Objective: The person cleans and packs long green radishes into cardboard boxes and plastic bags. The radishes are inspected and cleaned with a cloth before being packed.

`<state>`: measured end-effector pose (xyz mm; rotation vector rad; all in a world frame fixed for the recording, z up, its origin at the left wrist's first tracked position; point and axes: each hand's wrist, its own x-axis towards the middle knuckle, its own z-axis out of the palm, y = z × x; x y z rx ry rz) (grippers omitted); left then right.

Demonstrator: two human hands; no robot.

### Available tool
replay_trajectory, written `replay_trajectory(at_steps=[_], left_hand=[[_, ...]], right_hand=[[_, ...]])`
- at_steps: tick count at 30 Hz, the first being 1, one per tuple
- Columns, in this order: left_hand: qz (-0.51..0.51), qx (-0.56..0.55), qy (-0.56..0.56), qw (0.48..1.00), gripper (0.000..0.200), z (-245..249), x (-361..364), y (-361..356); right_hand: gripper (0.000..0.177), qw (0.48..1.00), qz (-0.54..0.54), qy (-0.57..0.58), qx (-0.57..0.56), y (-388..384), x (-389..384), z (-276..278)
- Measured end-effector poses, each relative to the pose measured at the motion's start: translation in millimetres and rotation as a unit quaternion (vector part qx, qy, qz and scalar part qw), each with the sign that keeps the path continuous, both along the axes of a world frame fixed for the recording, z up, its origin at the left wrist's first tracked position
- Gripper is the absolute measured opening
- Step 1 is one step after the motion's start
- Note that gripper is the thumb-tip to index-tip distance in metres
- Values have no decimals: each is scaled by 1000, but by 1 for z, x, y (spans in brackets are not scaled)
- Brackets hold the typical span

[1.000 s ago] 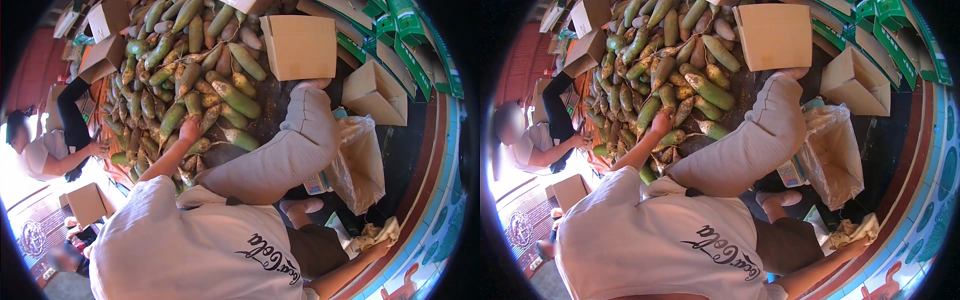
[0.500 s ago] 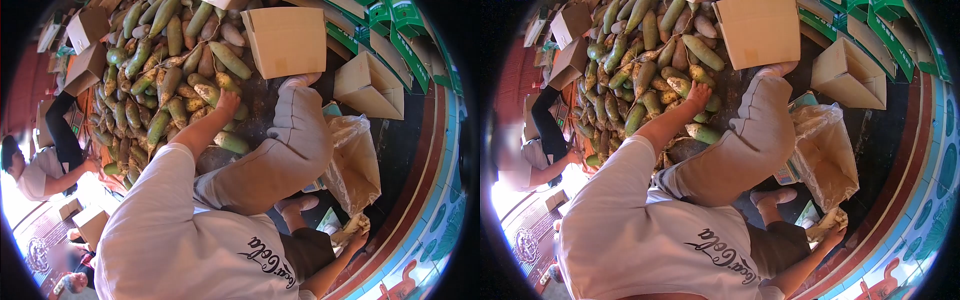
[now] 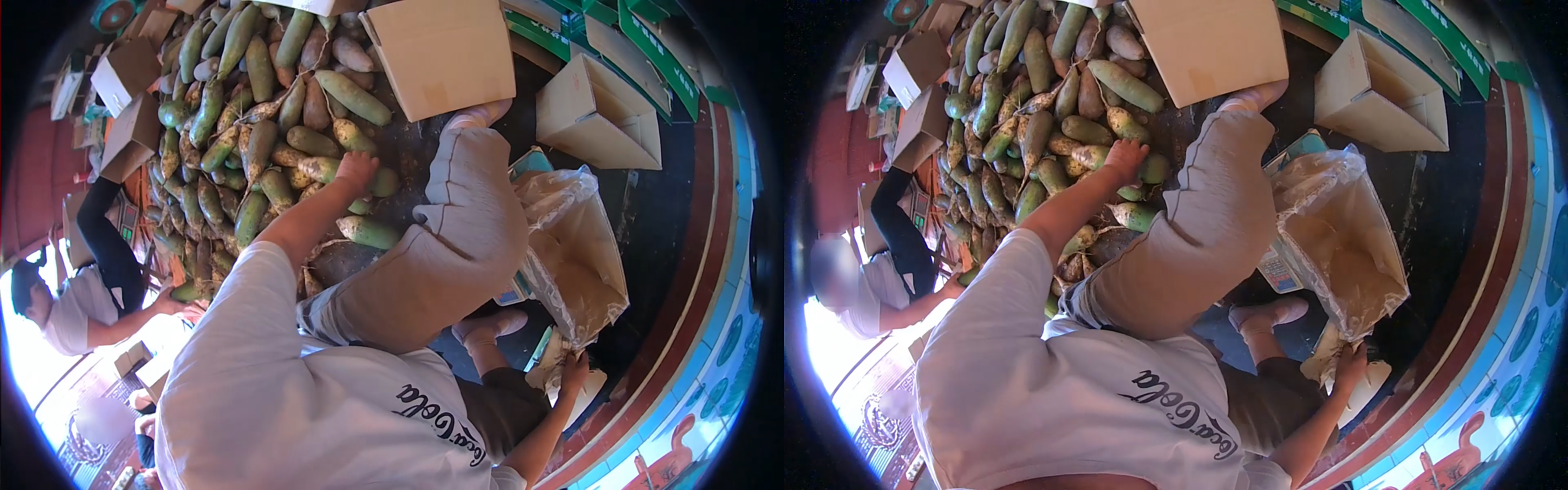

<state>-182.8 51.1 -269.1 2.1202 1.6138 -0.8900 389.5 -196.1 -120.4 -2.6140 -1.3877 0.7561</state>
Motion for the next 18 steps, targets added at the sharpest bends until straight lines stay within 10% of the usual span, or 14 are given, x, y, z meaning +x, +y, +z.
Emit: replay_trajectory(at_steps=[5,10,14,18], left_hand=[[307,-88,-192,928,76,2,-40,-1],[651,-148,-517,535,79,12,-82,-33],[629,-132,-693,325,70,40,-81,-38],[600,-132,-727,305,67,63,-63,-36]], right_hand=[[33,998,-13,48,-49,4,-21,8],[30,976,65,174,-115,-7,-49,-6],[28,944,145,285,-85,5,-126,-24],[31,925,210,304,83,67,-210,-65]])
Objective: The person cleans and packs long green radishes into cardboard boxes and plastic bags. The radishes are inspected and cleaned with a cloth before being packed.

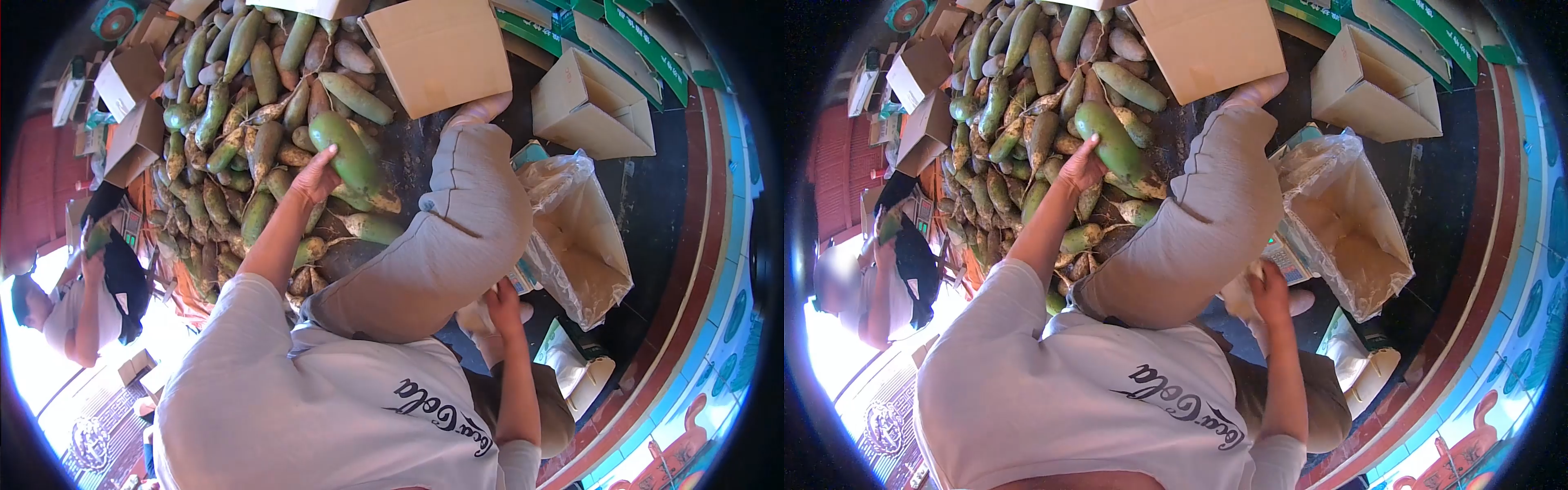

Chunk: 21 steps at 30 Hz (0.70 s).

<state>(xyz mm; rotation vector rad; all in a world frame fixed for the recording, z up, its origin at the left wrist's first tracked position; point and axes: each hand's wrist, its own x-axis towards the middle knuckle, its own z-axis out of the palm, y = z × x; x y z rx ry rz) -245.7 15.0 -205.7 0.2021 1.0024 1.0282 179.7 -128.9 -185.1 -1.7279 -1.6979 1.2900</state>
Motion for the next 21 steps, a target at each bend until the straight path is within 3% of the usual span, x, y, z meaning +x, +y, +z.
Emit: replay_trajectory(at_steps=[3,6,14,17,21], left_hand=[[-9,-19,59,998,73,-8,21,-4],[-8,-76,58,995,75,-20,42,-14],[119,-175,-62,975,74,-24,60,-28],[140,-176,-75,971,74,-28,53,-31],[147,-181,-59,971,79,-34,40,-36]], right_hand=[[34,995,32,30,86,62,-72,-39],[37,991,82,37,96,94,-123,-61],[44,976,158,77,126,92,-137,-58],[47,957,212,72,186,98,-165,-54],[51,958,201,111,174,108,-172,-67]])
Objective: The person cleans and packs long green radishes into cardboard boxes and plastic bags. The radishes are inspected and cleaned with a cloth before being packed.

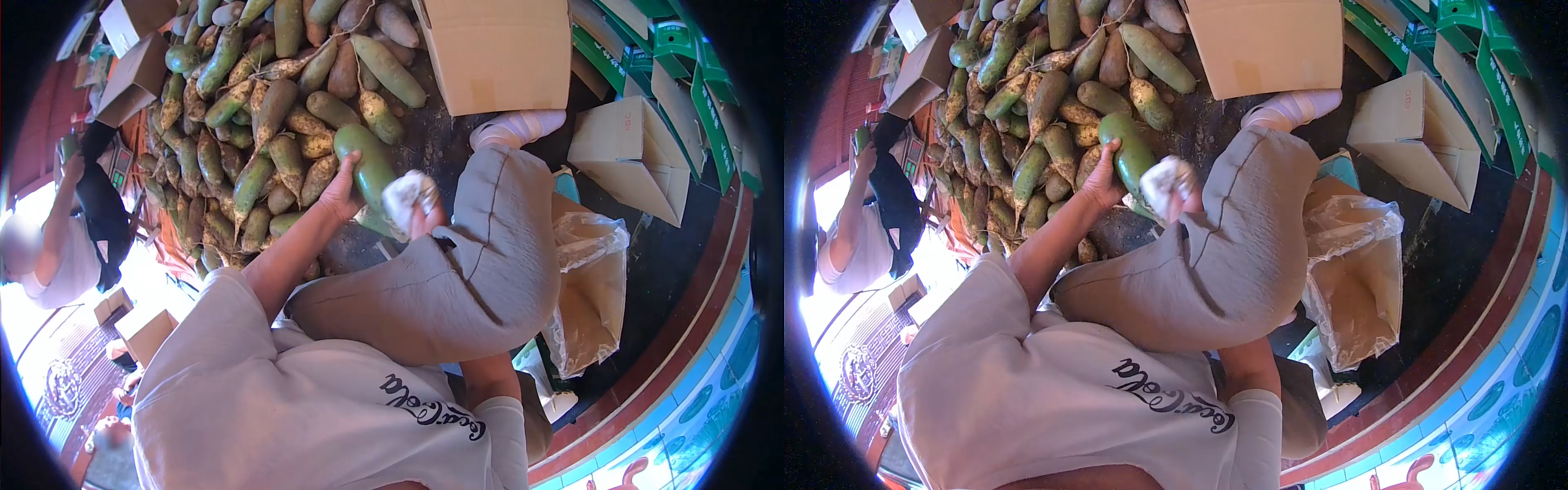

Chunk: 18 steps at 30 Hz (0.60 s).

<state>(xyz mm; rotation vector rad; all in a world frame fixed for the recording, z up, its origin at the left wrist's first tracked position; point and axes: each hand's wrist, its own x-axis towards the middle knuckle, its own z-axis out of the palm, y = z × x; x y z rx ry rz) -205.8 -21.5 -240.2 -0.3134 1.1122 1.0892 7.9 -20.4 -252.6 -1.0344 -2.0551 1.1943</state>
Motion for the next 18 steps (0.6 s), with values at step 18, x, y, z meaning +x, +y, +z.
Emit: replay_trajectory(at_steps=[18], left_hand=[[-3,-68,54,996,50,18,27,12]], right_hand=[[53,988,-137,65,-3,-4,-4,-30]])
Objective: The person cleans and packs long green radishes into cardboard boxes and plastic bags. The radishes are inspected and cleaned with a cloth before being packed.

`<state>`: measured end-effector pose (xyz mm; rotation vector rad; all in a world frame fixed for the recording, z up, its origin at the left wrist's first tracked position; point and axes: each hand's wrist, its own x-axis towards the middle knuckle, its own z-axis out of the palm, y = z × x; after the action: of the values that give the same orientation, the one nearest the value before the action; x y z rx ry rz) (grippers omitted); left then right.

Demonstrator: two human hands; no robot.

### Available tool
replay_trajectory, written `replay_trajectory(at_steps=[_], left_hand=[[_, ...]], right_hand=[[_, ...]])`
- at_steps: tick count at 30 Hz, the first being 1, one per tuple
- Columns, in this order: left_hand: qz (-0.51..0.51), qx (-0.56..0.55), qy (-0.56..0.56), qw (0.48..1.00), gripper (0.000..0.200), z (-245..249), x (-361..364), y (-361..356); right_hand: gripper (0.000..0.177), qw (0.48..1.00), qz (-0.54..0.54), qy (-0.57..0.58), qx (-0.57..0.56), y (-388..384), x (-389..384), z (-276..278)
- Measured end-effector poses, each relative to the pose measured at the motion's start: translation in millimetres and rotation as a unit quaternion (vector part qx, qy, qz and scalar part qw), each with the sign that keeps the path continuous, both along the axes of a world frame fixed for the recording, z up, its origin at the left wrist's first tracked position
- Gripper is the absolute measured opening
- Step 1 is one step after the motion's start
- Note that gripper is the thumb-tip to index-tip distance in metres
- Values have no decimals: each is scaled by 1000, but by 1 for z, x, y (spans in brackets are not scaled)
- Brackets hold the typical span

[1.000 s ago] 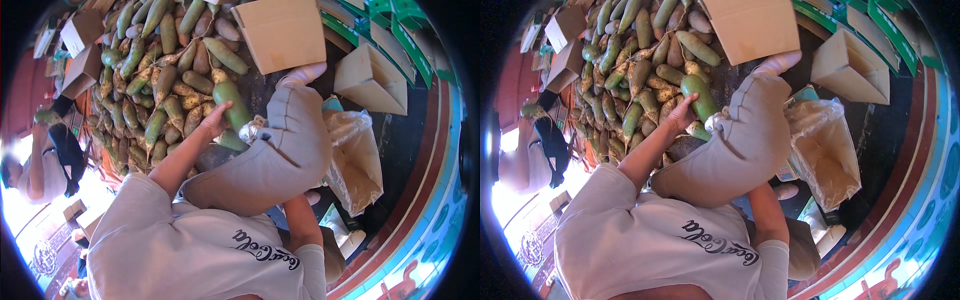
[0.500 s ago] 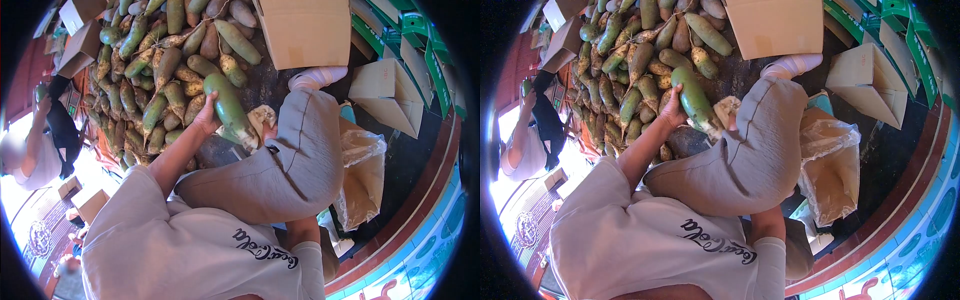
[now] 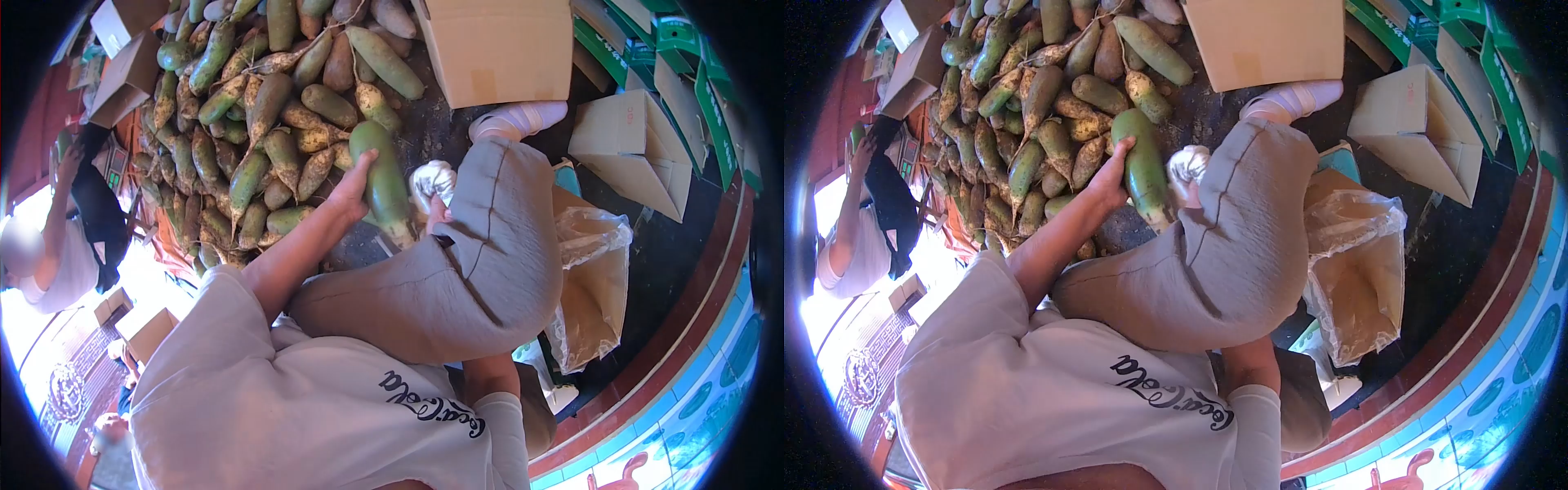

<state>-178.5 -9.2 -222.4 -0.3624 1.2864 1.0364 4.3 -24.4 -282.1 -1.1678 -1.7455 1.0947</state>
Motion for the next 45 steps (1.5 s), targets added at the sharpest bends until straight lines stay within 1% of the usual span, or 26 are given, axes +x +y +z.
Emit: replay_trajectory(at_steps=[1,2,5,6,9,12,15,16,17,19,20,21,23,25,26,27,28,29,31,34,37,40,43,45], left_hand=[[-12,0,-16,1000,50,9,1,1],[-19,33,-12,999,52,15,1,-1],[-91,127,44,987,53,-2,-11,-2],[-115,141,58,982,58,1,-14,2],[-175,174,145,958,67,4,-9,4],[-181,150,139,962,69,13,14,-2],[-246,113,-35,962,72,40,32,-6],[-271,137,-10,953,70,25,39,-14],[-250,124,5,960,69,10,37,-18],[-203,97,34,974,68,12,36,-14],[-215,123,85,965,64,12,33,-12],[-197,122,84,969,55,18,28,-5],[-300,189,120,927,45,12,23,-4],[-353,119,124,920,34,30,30,1],[-375,137,141,906,35,29,32,-2],[-316,135,-7,939,29,14,24,-10],[-299,126,-71,943,29,7,21,-18],[-294,120,-106,942,29,3,22,-23],[-300,109,-129,939,28,0,20,-31],[-299,99,-124,941,27,-3,16,-45],[-289,109,-89,947,27,-6,6,-46],[-277,150,-18,949,26,-7,-9,-28],[-273,216,84,934,25,-5,-27,-2],[-288,259,177,905,25,6,-38,14]], right_hand=[[54,999,4,-34,-40,6,19,4],[55,997,8,-49,-64,6,35,8],[57,986,20,-97,-131,-27,70,35],[57,982,24,-103,-154,-40,76,42],[59,974,39,-104,-198,-51,79,48],[61,970,58,-99,-214,-39,71,43],[63,967,70,-99,-223,-37,62,41],[64,966,74,-101,-226,-40,60,42],[65,966,77,-100,-227,-41,58,42],[66,964,82,-100,-234,-41,59,44],[67,962,85,-98,-239,-41,60,44],[68,961,88,-96,-246,-42,62,47],[69,955,102,-99,-260,-46,68,55],[71,945,120,-105,-284,-52,78,67],[72,940,125,-111,-297,-55,85,77],[72,939,123,-112,-301,-60,93,86],[73,938,121,-112,-305,-66,101,97],[75,956,88,-97,-263,-74,108,104],[80,982,27,-70,-174,-88,119,120],[84,961,45,-79,-263,-96,140,159],[84,968,36,-68,-237,-98,163,216],[83,958,-12,106,-266,-107,194,255],[83,978,-35,-74,-190,-102,231,302],[85,975,-59,-130,-173,-88,252,323]])
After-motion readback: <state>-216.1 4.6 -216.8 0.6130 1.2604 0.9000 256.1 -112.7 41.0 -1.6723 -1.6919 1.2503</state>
